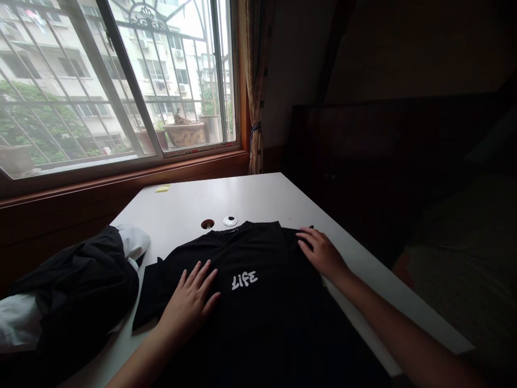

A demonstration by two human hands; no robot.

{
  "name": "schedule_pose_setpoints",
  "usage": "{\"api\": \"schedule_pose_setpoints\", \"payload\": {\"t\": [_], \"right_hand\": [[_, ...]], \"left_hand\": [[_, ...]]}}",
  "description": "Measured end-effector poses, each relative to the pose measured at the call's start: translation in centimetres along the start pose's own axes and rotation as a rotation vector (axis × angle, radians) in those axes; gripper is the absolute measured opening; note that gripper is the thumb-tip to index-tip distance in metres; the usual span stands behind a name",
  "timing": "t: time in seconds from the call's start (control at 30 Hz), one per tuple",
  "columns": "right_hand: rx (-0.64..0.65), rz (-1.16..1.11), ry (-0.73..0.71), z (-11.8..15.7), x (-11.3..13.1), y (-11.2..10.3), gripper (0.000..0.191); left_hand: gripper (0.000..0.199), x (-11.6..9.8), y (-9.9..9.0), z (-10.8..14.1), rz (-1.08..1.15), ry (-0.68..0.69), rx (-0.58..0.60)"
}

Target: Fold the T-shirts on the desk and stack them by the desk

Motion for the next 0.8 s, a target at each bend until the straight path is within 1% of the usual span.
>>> {"api": "schedule_pose_setpoints", "payload": {"t": [0.07, 0.1, 0.17, 0.2, 0.23, 0.27, 0.33, 0.43, 0.5, 0.57, 0.63, 0.73, 0.8], "right_hand": [[-0.072, 0.026, 0.142, -2.4, -3.9, 0.1, 0.039], [-0.075, 0.035, 0.256, -3.3, -5.8, 0.4, 0.045], [-0.022, -0.034, 0.480, -4.5, -8.9, 1.4, 0.063], [0.017, -0.081, 0.552, -4.9, -9.9, 2.1, 0.072], [0.055, -0.130, 0.591, -5.2, -10.5, 2.7, 0.078], [0.087, -0.174, 0.597, -5.6, -10.8, 3.3, 0.081], [0.123, -0.237, 0.564, -6.1, -10.9, 4.1, 0.081], [0.097, -0.327, 0.516, -6.3, -10.9, 4.5, 0.075], [0.019, -0.351, 0.500, -6.3, -11.3, 4.1, 0.070], [-0.073, -0.342, 0.496, -6.0, -12.0, 3.3, 0.065], [-0.137, -0.320, 0.492, -5.7, -12.7, 2.6, 0.061], [-0.167, -0.290, 0.470, -5.0, -13.3, 1.9, 0.052], [-0.170, -0.302, 0.446, -4.6, -13.2, 1.8, 0.048]], "left_hand": [[0.057, 0.7, 0.1, -2.6, 0.002, -0.075, 0.010], [0.057, 1.0, 0.2, -4.0, -0.004, -0.120, 0.024], [0.058, 1.8, 0.5, -6.4, -0.021, -0.221, 0.063], [0.060, 2.1, 0.7, -7.4, -0.028, -0.262, 0.077], [0.061, 2.3, 0.9, -8.1, -0.035, -0.294, 0.084], [0.062, 2.6, 1.0, -8.6, -0.040, -0.312, 0.085], [0.064, 2.9, 1.3, -9.2, -0.045, -0.323, 0.077], [0.065, 3.2, 1.5, -9.4, -0.043, -0.320, 0.084], [0.066, 3.4, 1.5, -9.5, -0.041, -0.312, 0.091], [0.066, 3.7, 1.5, -9.8, -0.040, -0.307, 0.091], [0.066, 4.0, 1.6, -10.4, -0.039, -0.307, 0.089], [0.067, 4.6, 2.1, -11.2, -0.033, -0.299, 0.093], [0.068, 4.9, 2.4, -11.5, -0.028, -0.288, 0.097]]}}
Point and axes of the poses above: each hand's wrist, its own z-axis away from the middle knuckle, its own y-axis out of the palm, x = y × z, the point moved 5 cm from there along -z, towards the middle knuckle, and after that the axes turned 4 degrees about -y, right-handed, at the moved point
